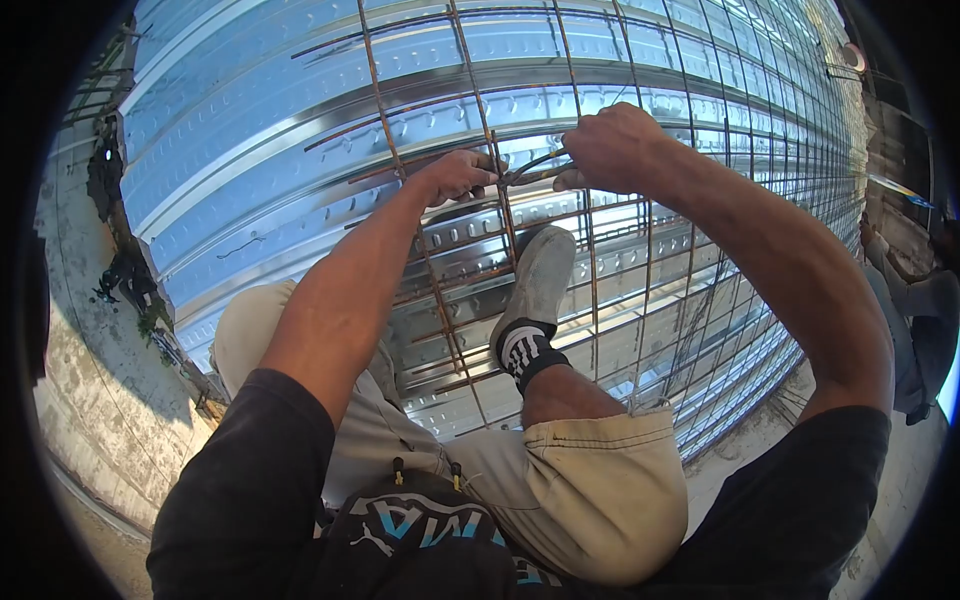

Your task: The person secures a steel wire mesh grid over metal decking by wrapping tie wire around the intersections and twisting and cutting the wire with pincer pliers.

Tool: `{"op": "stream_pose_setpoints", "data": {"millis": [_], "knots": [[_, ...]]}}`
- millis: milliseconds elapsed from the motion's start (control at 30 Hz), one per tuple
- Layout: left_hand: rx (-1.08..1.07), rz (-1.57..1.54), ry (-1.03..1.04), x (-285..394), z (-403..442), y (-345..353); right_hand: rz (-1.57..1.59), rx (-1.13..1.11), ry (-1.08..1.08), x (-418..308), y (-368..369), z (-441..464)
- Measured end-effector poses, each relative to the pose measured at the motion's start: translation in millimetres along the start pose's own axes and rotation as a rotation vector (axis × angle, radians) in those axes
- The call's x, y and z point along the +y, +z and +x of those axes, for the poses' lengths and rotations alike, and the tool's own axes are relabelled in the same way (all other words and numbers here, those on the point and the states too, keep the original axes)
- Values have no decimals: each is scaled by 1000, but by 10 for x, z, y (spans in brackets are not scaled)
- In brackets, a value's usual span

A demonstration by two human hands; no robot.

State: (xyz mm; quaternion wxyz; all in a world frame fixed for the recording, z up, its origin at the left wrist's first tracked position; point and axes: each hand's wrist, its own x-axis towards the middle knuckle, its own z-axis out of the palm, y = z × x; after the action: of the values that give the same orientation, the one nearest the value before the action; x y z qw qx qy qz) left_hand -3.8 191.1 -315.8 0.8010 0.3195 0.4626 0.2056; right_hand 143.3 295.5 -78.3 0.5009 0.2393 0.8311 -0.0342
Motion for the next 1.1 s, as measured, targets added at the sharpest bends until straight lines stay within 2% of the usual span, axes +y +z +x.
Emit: {"op": "stream_pose_setpoints", "data": {"millis": [67, 100, 200, 233, 333, 433, 567, 667, 833, 933, 967, 1067, 1100], "knots": [[0, 57, 20, -7, 21, -4, 95, -112, 24, -3, -137, 7], [-12, 44, 36, -12, 22, 2, 170, -30, 7, 48, 38, 47], [-10, 46, 8, 17, -6, 4, 551, -284, 127, 149, 237, 105], [-10, 46, 4, 25, -3, 10, 772, -315, 278, 96, 255, 11], [3, 41, 5, -9, -4, -9, 1085, -485, 357, 175, 378, -43], [-15, 31, 28, 2, 20, 7, 1099, -548, 416, 201, 435, -8], [-29, -11, 1, -43, 49, -27, 808, -250, 194, 163, 688, 179], [-36, -10, -14, -39, 56, -11, 723, -381, 196, -11, 560, 15], [-26, 51, 4, -28, 50, -19, 1256, -497, 314, -53, 820, -69], [-21, 46, 26, -46, 62, -15, 1271, -481, 335, -111, 877, -153], [-18, 56, 30, -48, 67, -32, 1191, -491, 307, -72, 895, -110], [-14, 70, 27, -44, 55, 0, 544, 276, 207, -155, 1039, -162], [-9, 67, 22, -24, 42, 13, 359, 272, 250, -193, 866, -224]]}}
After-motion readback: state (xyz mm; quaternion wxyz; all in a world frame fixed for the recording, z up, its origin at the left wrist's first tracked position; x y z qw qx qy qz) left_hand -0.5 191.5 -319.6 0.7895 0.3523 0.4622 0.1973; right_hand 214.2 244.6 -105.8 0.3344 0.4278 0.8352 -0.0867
